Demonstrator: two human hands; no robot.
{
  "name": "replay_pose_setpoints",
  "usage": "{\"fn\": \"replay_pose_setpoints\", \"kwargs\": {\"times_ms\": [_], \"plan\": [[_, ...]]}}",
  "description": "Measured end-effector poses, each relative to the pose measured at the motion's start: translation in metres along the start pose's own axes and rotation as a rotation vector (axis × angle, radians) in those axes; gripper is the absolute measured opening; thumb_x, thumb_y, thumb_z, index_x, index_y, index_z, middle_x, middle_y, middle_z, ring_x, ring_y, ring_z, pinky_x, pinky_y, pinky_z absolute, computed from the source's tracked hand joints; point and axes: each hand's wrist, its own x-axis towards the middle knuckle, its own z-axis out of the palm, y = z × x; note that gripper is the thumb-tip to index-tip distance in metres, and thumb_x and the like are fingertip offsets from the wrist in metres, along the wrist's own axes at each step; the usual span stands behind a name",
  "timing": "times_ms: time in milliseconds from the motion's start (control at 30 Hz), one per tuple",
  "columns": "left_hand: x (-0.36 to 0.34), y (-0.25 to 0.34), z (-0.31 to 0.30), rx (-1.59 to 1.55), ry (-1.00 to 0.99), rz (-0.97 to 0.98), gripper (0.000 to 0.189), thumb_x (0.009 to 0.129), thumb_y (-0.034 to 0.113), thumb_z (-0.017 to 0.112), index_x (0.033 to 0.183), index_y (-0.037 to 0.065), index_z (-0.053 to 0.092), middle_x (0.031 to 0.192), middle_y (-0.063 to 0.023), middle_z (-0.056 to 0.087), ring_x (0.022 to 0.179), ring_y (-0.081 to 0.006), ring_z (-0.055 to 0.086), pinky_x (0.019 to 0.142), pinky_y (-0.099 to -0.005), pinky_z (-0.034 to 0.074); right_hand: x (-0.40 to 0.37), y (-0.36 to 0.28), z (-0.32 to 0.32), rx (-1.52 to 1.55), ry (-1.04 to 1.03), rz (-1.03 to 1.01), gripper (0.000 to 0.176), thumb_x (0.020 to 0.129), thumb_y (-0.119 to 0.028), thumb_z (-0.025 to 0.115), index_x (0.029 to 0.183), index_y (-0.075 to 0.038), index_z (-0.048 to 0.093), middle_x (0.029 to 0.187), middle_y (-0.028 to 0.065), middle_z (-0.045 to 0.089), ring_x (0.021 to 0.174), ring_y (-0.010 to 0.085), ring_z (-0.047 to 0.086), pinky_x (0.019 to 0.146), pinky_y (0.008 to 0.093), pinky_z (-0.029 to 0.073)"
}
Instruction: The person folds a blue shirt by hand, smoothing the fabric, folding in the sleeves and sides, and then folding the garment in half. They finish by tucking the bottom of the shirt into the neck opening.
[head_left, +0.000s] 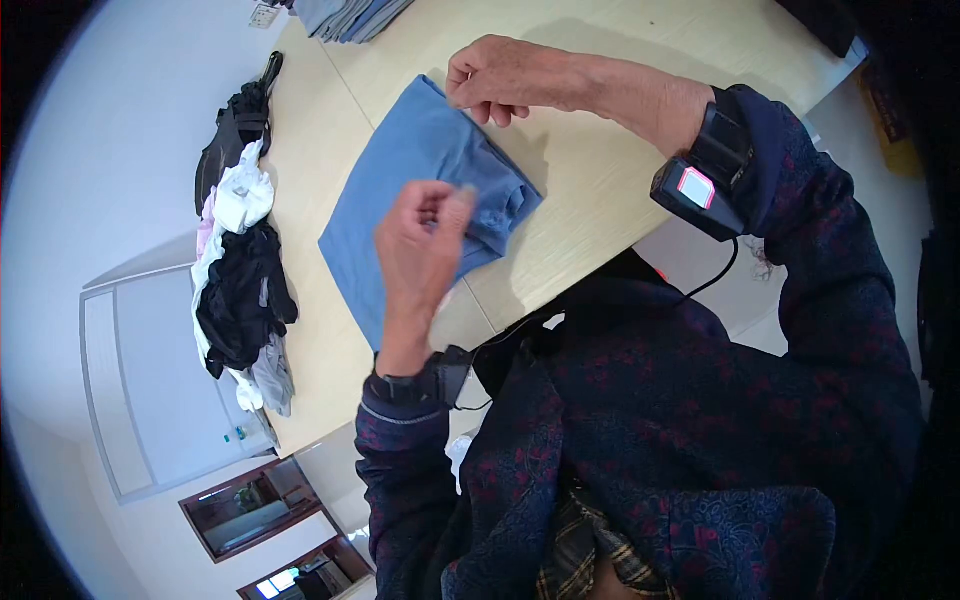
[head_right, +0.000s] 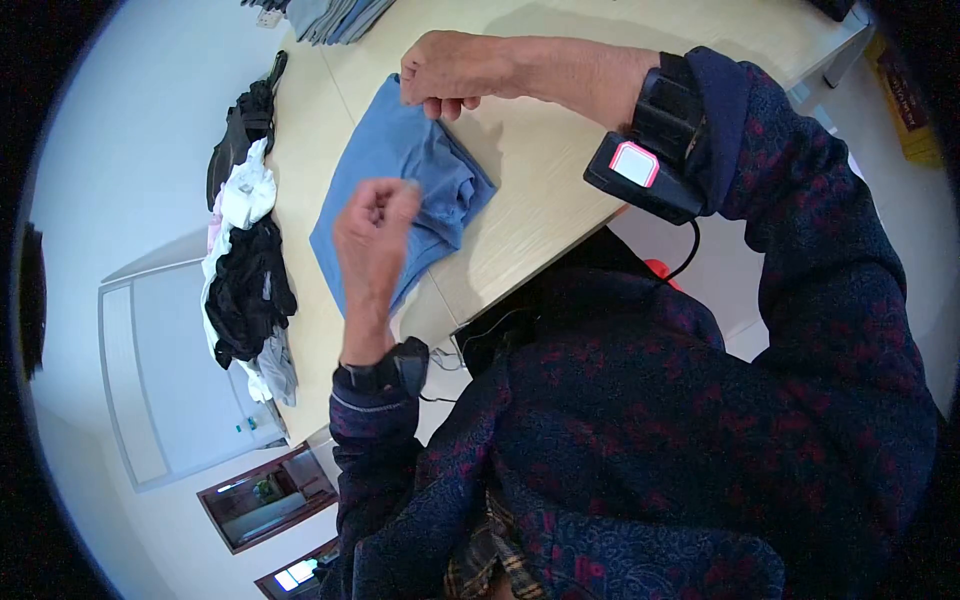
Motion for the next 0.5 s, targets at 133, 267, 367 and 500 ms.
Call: {"fn": "replay_pose_setpoints", "kwargs": {"times_ms": [133, 267, 367, 500], "plan": [[-0.018, 0.001, 0.021, 0.306, 0.060, 0.356, 0.030, 0.074, 0.018, 0.080, 0.090, 0.001, 0.061, 0.081, -0.0122, 0.061, 0.073, -0.0267, 0.061, 0.063, -0.0360, 0.048, -0.004, -0.002, 0.002, -0.063, -0.019, 0.003, 0.020, 0.086, -0.025, 0.057, 0.090, -0.005, 0.059, 0.071, 0.0019, 0.058, 0.059, 0.0089, 0.054, 0.050, 0.0239, 0.040], [-0.018, 0.010, 0.033, 0.464, 0.125, 0.483, 0.033, 0.069, 0.014, 0.080, 0.092, 0.004, 0.060, 0.082, -0.0129, 0.058, 0.077, -0.0320, 0.058, 0.068, -0.0403, 0.045, -0.001, 0.006, 0.003, -0.093, -0.048, 0.005, 0.021, 0.085, -0.025, 0.057, 0.092, -0.005, 0.059, 0.071, 0.0016, 0.058, 0.058, 0.0090, 0.053, 0.051, 0.0242, 0.041], [-0.012, 0.005, 0.039, 0.488, 0.137, 0.497, 0.029, 0.069, 0.012, 0.079, 0.090, 0.005, 0.060, 0.081, -0.0123, 0.057, 0.077, -0.0318, 0.057, 0.069, -0.0407, 0.043, -0.001, 0.005, 0.004, -0.107, -0.058, 0.020, 0.021, 0.085, -0.024, 0.057, 0.091, -0.005, 0.059, 0.072, 0.0016, 0.058, 0.059, 0.0090, 0.053, 0.051, 0.0242, 0.041], [-0.009, -0.011, 0.039, 0.416, 0.134, 0.503, 0.019, 0.074, 0.009, 0.074, 0.088, 0.004, 0.061, 0.081, -0.0129, 0.059, 0.077, -0.0325, 0.057, 0.069, -0.0410, 0.044, 0.000, 0.004, 0.001, -0.126, -0.108, 0.044, 0.019, 0.082, -0.021, 0.060, 0.089, -0.004, 0.060, 0.073, 0.0015, 0.060, 0.060, 0.0096, 0.054, 0.052, 0.0256, 0.042]]}}
